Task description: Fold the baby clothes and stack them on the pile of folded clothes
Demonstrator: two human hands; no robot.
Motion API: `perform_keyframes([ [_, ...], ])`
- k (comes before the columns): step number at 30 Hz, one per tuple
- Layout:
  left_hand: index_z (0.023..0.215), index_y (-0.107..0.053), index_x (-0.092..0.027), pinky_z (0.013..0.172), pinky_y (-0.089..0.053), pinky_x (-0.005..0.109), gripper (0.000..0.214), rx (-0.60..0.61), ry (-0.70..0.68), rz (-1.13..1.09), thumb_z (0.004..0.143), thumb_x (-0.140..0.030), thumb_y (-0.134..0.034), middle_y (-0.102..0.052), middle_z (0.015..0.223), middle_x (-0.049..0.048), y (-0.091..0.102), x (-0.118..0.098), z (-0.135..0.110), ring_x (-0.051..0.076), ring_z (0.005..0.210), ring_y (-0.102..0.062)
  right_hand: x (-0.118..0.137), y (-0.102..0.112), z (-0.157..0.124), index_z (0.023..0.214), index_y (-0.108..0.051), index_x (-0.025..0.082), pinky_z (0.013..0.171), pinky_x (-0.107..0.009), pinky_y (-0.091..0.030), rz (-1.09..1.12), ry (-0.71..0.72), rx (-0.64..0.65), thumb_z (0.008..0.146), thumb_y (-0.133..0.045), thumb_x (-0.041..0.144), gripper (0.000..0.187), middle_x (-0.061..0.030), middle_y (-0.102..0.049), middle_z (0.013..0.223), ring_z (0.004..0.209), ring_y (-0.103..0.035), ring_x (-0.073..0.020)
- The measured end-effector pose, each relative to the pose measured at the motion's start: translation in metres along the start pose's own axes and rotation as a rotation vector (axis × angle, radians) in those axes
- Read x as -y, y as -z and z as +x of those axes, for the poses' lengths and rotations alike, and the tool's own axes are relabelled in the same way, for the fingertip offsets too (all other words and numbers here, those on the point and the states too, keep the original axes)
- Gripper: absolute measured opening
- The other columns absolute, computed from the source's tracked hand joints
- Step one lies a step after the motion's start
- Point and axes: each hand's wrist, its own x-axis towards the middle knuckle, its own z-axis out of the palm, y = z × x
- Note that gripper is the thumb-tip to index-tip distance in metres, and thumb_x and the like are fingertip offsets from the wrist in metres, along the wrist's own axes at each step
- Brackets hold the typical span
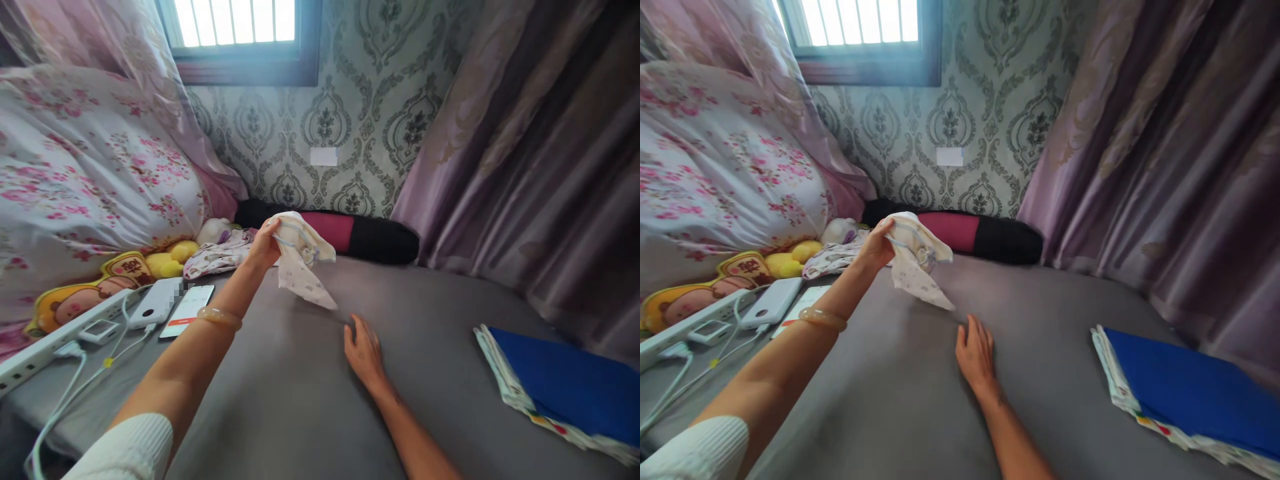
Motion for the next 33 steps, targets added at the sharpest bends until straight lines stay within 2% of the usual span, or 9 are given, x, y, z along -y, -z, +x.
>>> perform_keyframes([
  [4, 0.085, -0.058, -0.017, 0.064, -0.05, 0.024, 0.031, 0.101, 0.089, 0.041, 0.066, -0.03, -0.078, -0.061, 0.069, -0.0033, -0.035, 0.001, -0.027, 0.012, 0.064, -0.06, 0.009, 0.017, 0.008, 0.129, -0.047, 0.013, 0.098, -0.04, -0.041, 0.275, -0.041, -0.195, 0.094, -0.029, 0.045, 0.05, -0.0181, -0.054, 0.128, 0.121, -0.05, -0.0242],
  [9, 0.085, -0.059, -0.018, 0.057, -0.049, 0.021, 0.03, 0.259, 0.158, 0.113, 0.066, -0.031, -0.079, -0.061, 0.07, -0.0038, -0.074, -0.005, -0.066, 0.01, 0.058, -0.058, 0.037, 0.043, 0.01, 0.133, -0.038, 0.014, 0.102, -0.041, -0.037, 0.37, 0.014, -0.352, 0.088, -0.043, 0.05, 0.058, -0.0175, -0.048, 0.132, 0.123, -0.045, -0.0247],
  [11, 0.086, -0.059, -0.018, 0.056, -0.049, 0.021, 0.029, 0.347, 0.181, 0.155, 0.069, -0.033, -0.078, -0.061, 0.071, -0.0033, -0.084, -0.008, -0.08, 0.01, 0.059, -0.059, 0.044, 0.052, 0.012, 0.128, -0.044, 0.015, 0.1, -0.039, -0.039, 0.407, 0.011, -0.398, 0.087, -0.046, 0.049, 0.053, -0.0154, -0.053, 0.125, 0.117, -0.05, -0.0237],
  [15, 0.089, -0.061, -0.018, 0.054, -0.047, 0.019, 0.025, 0.486, 0.187, 0.286, 0.074, -0.035, -0.073, -0.059, 0.071, -0.0033, -0.086, -0.011, -0.092, 0.009, 0.057, -0.056, 0.041, 0.078, 0.021, 0.099, -0.061, 0.017, 0.087, -0.034, -0.045, 0.477, 0.024, -0.387, 0.089, -0.043, 0.049, 0.038, -0.0086, -0.064, 0.098, 0.095, -0.058, -0.0211],
  [20, 0.111, -0.061, -0.024, 0.058, -0.045, 0.018, 0.044, 0.575, 0.202, 0.382, 0.068, -0.02, -0.071, -0.061, 0.086, -0.0011, -0.067, -0.005, -0.088, 0.01, 0.068, -0.057, 0.028, 0.125, 0.032, 0.093, -0.063, 0.015, 0.06, -0.024, -0.043, 0.583, -0.17, -0.426, 0.081, -0.049, 0.05, 0.039, -0.0028, -0.062, 0.075, 0.068, -0.055, -0.0164],
  [23, 0.109, -0.064, -0.027, 0.059, -0.043, 0.017, 0.047, 0.621, 0.214, 0.387, 0.064, -0.012, -0.067, -0.059, 0.09, -0.0018, -0.056, 0.01, -0.087, 0.009, 0.07, -0.055, 0.025, 0.153, 0.033, 0.074, -0.059, 0.018, 0.046, -0.021, -0.032, 0.629, -0.229, -0.351, 0.076, -0.05, 0.042, 0.025, 0.0039, -0.05, 0.055, 0.051, -0.045, -0.012],
  [27, 0.099, -0.068, -0.025, 0.063, -0.044, 0.019, 0.042, 0.666, 0.297, 0.348, 0.06, -0.009, -0.069, -0.06, 0.09, -0.0017, -0.052, 0.033, -0.09, 0.009, 0.072, -0.056, 0.021, 0.178, 0.029, 0.054, -0.044, 0.022, 0.038, -0.022, -0.022, 0.586, -0.366, -0.105, 0.072, -0.046, 0.036, 0.023, 0.0052, -0.039, 0.043, 0.042, -0.036, -0.0103],
  [30, 0.087, -0.071, -0.021, 0.065, -0.045, 0.021, 0.029, 0.7, 0.342, 0.379, 0.06, -0.011, -0.072, -0.062, 0.087, 0.0008, -0.054, 0.044, -0.094, 0.012, 0.074, -0.057, 0.006, 0.182, 0.029, 0.053, -0.049, 0.02, 0.039, -0.022, -0.024, 0.502, -0.406, 0.086, 0.073, -0.044, 0.036, 0.025, 0.0034, -0.046, 0.044, 0.042, -0.04, -0.0112],
  [33, 0.076, -0.073, -0.018, 0.066, -0.045, 0.022, 0.014, 0.73, 0.298, 0.439, 0.061, -0.019, -0.075, -0.063, 0.088, 0.003, -0.056, 0.05, -0.098, 0.014, 0.077, -0.058, -0.017, 0.176, 0.031, 0.051, -0.052, 0.019, 0.041, -0.021, -0.024, 0.39, -0.352, 0.179, 0.073, -0.046, 0.035, 0.028, 0.005, -0.046, 0.044, 0.044, -0.04, -0.01],
])
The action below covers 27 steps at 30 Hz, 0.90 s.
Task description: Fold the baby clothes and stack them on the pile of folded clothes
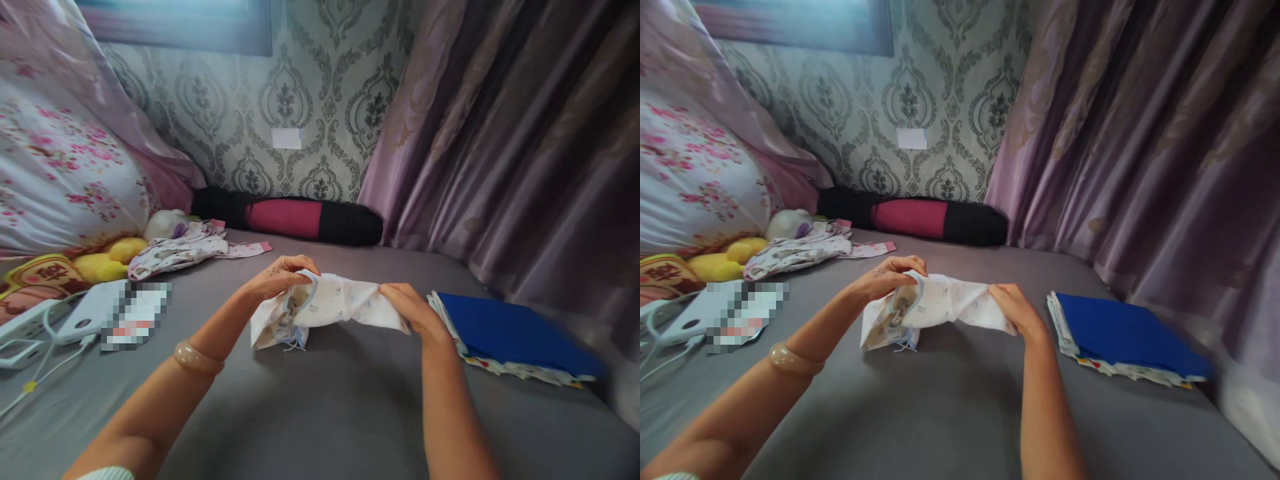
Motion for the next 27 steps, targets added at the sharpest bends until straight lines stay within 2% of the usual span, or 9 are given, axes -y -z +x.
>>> perform_keyframes([
  [3, 0.073, -0.073, -0.018, 0.061, -0.044, 0.022, 0.014, 0.001, 0.073, -0.023, 0.065, -0.028, -0.077, -0.064, 0.084, 0.0036, -0.007, 0.008, 0.0, 0.013, 0.071, -0.058, -0.024, -0.001, 0.012, 0.047, -0.056, 0.018, 0.043, -0.02, -0.023, -0.236, 0.037, 0.083, 0.069, -0.053, 0.026, 0.024, 0.0054, -0.049, 0.043, 0.046, -0.042, -0.0092],
  [6, 0.075, -0.071, -0.018, 0.053, -0.042, 0.023, 0.02, -0.006, 0.237, -0.112, 0.068, -0.036, -0.076, -0.064, 0.07, 0.0025, -0.014, 0.019, -0.001, 0.012, 0.058, -0.057, -0.038, -0.007, 0.018, 0.058, -0.066, 0.018, 0.048, -0.02, -0.033, -0.429, 0.093, 0.21, 0.068, -0.055, 0.016, 0.015, 0.0024, -0.062, 0.055, 0.053, -0.053, -0.011],
  [9, 0.075, -0.07, -0.017, 0.049, -0.041, 0.023, 0.024, -0.005, 0.313, -0.148, 0.07, -0.04, -0.075, -0.063, 0.064, 0.0023, -0.021, 0.027, -0.002, 0.012, 0.053, -0.056, -0.033, -0.017, 0.018, 0.088, -0.073, 0.019, 0.071, -0.025, -0.047, -0.421, 0.238, 0.203, 0.075, -0.054, 0.015, 0.023, -0.0034, -0.073, 0.09, 0.081, -0.065, -0.0163],
  [12, 0.074, -0.07, -0.016, 0.048, -0.041, 0.024, 0.025, 0.011, 0.334, -0.155, 0.071, -0.04, -0.074, -0.064, 0.063, 0.0036, -0.026, 0.029, -0.002, 0.013, 0.052, -0.056, -0.013, -0.031, 0.014, 0.106, -0.069, 0.02, 0.09, -0.033, -0.046, -0.246, 0.401, 0.124, 0.086, -0.051, 0.026, 0.028, -0.0056, -0.069, 0.112, 0.104, -0.062, -0.0191],
  [14, 0.079, -0.07, -0.017, 0.05, -0.043, 0.025, 0.023, 0.005, 0.319, -0.175, 0.07, -0.038, -0.074, -0.065, 0.067, 0.0044, -0.028, 0.029, -0.001, 0.013, 0.054, -0.058, 0.002, -0.04, 0.01, 0.108, -0.068, 0.02, 0.094, -0.034, -0.046, -0.087, 0.471, 0.146, 0.089, -0.051, 0.032, 0.028, -0.0051, -0.069, 0.112, 0.105, -0.062, -0.0183],
  [17, 0.09, -0.068, -0.019, 0.053, -0.045, 0.025, 0.026, -0.051, 0.296, -0.201, 0.069, -0.033, -0.075, -0.067, 0.073, 0.0034, -0.031, 0.027, 0.0, 0.014, 0.058, -0.06, 0.015, -0.051, 0.004, 0.102, -0.068, 0.018, 0.088, -0.032, -0.048, 0.071, 0.493, 0.206, 0.087, -0.056, 0.037, 0.027, -0.0048, -0.071, 0.101, 0.095, -0.065, -0.0166],
  [22, 0.098, -0.065, -0.02, 0.05, -0.041, 0.024, 0.033, -0.151, 0.319, -0.069, 0.069, -0.032, -0.072, -0.064, 0.066, -0.0003, -0.032, 0.018, -0.005, 0.013, 0.054, -0.057, 0.013, -0.063, 0.005, 0.088, -0.069, 0.018, 0.077, -0.029, -0.049, 0.036, 0.481, 0.186, 0.083, -0.06, 0.037, 0.022, -0.0026, -0.07, 0.085, 0.079, -0.064, -0.0148],
  [24, 0.104, -0.064, -0.02, 0.057, -0.044, 0.026, 0.037, -0.175, 0.289, 0.036, 0.071, -0.036, -0.071, -0.066, 0.075, 0.0014, -0.03, 0.01, -0.013, 0.014, 0.063, -0.06, 0.009, -0.065, 0.009, 0.083, -0.069, 0.018, 0.077, -0.029, -0.048, -0.003, 0.513, 0.163, 0.083, -0.06, 0.037, 0.02, -0.0025, -0.068, 0.083, 0.079, -0.063, -0.0148],
  [27, 0.107, -0.062, -0.02, 0.079, -0.046, 0.031, 0.039, -0.242, 0.143, 0.268, 0.077, -0.043, -0.067, -0.067, 0.103, 0.0063, -0.027, 0.001, -0.034, 0.019, 0.092, -0.061, 0.005, -0.068, 0.014, 0.08, -0.068, 0.019, 0.074, -0.028, -0.047, 0.006, 0.537, 0.105, 0.083, -0.06, 0.038, 0.02, -0.0029, -0.066, 0.081, 0.078, -0.062, -0.0158],
])
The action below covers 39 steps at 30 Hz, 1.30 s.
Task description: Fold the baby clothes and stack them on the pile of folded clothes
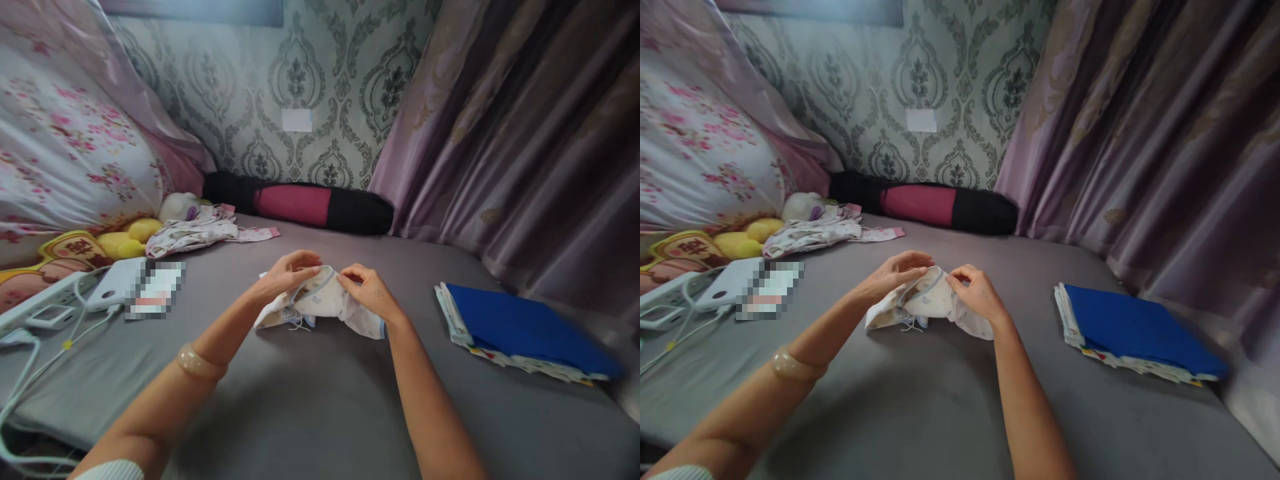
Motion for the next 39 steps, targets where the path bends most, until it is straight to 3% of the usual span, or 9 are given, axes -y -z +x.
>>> perform_keyframes([
  [4, 0.1, -0.059, -0.02, 0.088, -0.041, 0.037, 0.039, -0.191, -0.211, 0.435, 0.076, -0.05, -0.066, -0.064, 0.104, 0.0065, 0.011, 0.011, -0.035, 0.021, 0.098, -0.056, -0.002, -0.004, 0.001, 0.08, -0.065, 0.02, 0.068, -0.028, -0.047, 0.094, -0.038, -0.057, 0.083, -0.058, 0.042, 0.023, -0.0022, -0.066, 0.077, 0.073, -0.061, -0.0163],
  [9, 0.087, -0.054, -0.02, 0.081, -0.038, 0.037, 0.03, -0.261, -0.237, 0.814, 0.078, -0.047, -0.064, -0.062, 0.093, 0.0049, 0.016, 0.044, -0.065, 0.023, 0.091, -0.054, -0.003, -0.01, 0.002, 0.079, -0.064, 0.019, 0.066, -0.027, -0.046, 0.106, -0.03, -0.108, 0.082, -0.058, 0.045, 0.027, -0.0025, -0.065, 0.075, 0.071, -0.06, -0.0165],
  [16, 0.08, -0.061, -0.019, 0.071, -0.041, 0.028, 0.028, -0.311, -0.175, 0.578, 0.083, -0.046, -0.055, -0.064, 0.076, 0.0011, 0.038, 0.055, -0.065, 0.015, 0.071, -0.056, -0.001, -0.002, 0.001, 0.081, -0.064, 0.019, 0.066, -0.027, -0.045, -0.017, 0.012, -0.147, 0.084, -0.054, 0.049, 0.032, -0.0039, -0.065, 0.078, 0.073, -0.059, -0.0172],
  [20, 0.083, -0.066, -0.016, 0.063, -0.042, 0.024, 0.039, -0.345, -0.145, 0.249, 0.077, -0.054, -0.061, -0.064, 0.072, 0.0014, 0.051, 0.03, -0.058, 0.014, 0.067, -0.056, 0.015, 0.018, -0.001, 0.084, -0.061, 0.019, 0.066, -0.027, -0.042, -0.126, 0.077, -0.163, 0.087, -0.05, 0.049, 0.032, -0.0022, -0.063, 0.076, 0.07, -0.057, -0.0163],
  [26, 0.088, -0.065, -0.017, 0.062, -0.047, 0.023, 0.038, -0.29, -0.182, 0.004, 0.073, -0.052, -0.067, -0.065, 0.076, 0.0016, 0.066, -0.039, -0.04, 0.013, 0.067, -0.059, 0.065, 0.06, 0.006, 0.088, -0.061, 0.02, 0.061, -0.026, -0.039, -0.273, 0.171, -0.148, 0.089, -0.05, 0.048, 0.03, 0.0002, -0.06, 0.073, 0.066, -0.053, -0.014],
  [29, 0.091, -0.068, -0.019, 0.054, -0.047, 0.023, 0.037, -0.248, -0.174, 0.053, 0.072, -0.05, -0.068, -0.066, 0.073, 0.0019, 0.083, -0.076, -0.031, 0.013, 0.062, -0.06, 0.089, 0.086, 0.013, 0.087, -0.063, 0.02, 0.061, -0.025, -0.04, -0.206, 0.191, -0.07, 0.085, -0.056, 0.051, 0.032, -0.0003, -0.062, 0.076, 0.069, -0.054, -0.0139],
  [35, 0.085, -0.075, -0.019, 0.058, -0.052, 0.027, 0.032, 0.07, -0.087, 0.368, 0.065, -0.044, -0.075, -0.07, 0.074, 0.0039, 0.117, -0.123, -0.017, 0.017, 0.065, -0.063, 0.113, 0.121, 0.018, 0.086, -0.069, 0.018, 0.061, -0.026, -0.045, -0.128, 0.034, 0.202, 0.076, -0.066, 0.054, 0.038, -0.0022, -0.067, 0.078, 0.069, -0.058, -0.0143],
  [37, 0.082, -0.075, -0.019, 0.055, -0.05, 0.025, 0.03, 0.052, -0.142, 0.47, 0.064, -0.044, -0.076, -0.069, 0.07, 0.003, 0.118, -0.129, -0.015, 0.016, 0.061, -0.062, 0.114, 0.123, 0.016, 0.085, -0.07, 0.018, 0.062, -0.026, -0.045, -0.157, 0.052, 0.158, 0.077, -0.066, 0.053, 0.036, -0.002, -0.066, 0.077, 0.068, -0.057, -0.0143],
  [39, 0.085, -0.075, -0.019, 0.054, -0.048, 0.023, 0.032, -0.112, -0.283, 0.488, 0.069, -0.046, -0.071, -0.069, 0.072, 0.0029, 0.113, -0.131, -0.013, 0.014, 0.061, -0.06, 0.112, 0.12, 0.016, 0.088, -0.071, 0.019, 0.066, -0.028, -0.047, -0.147, 0.121, -0.01, 0.08, -0.062, 0.052, 0.035, -0.0026, -0.066, 0.082, 0.073, -0.059, -0.0151],
])
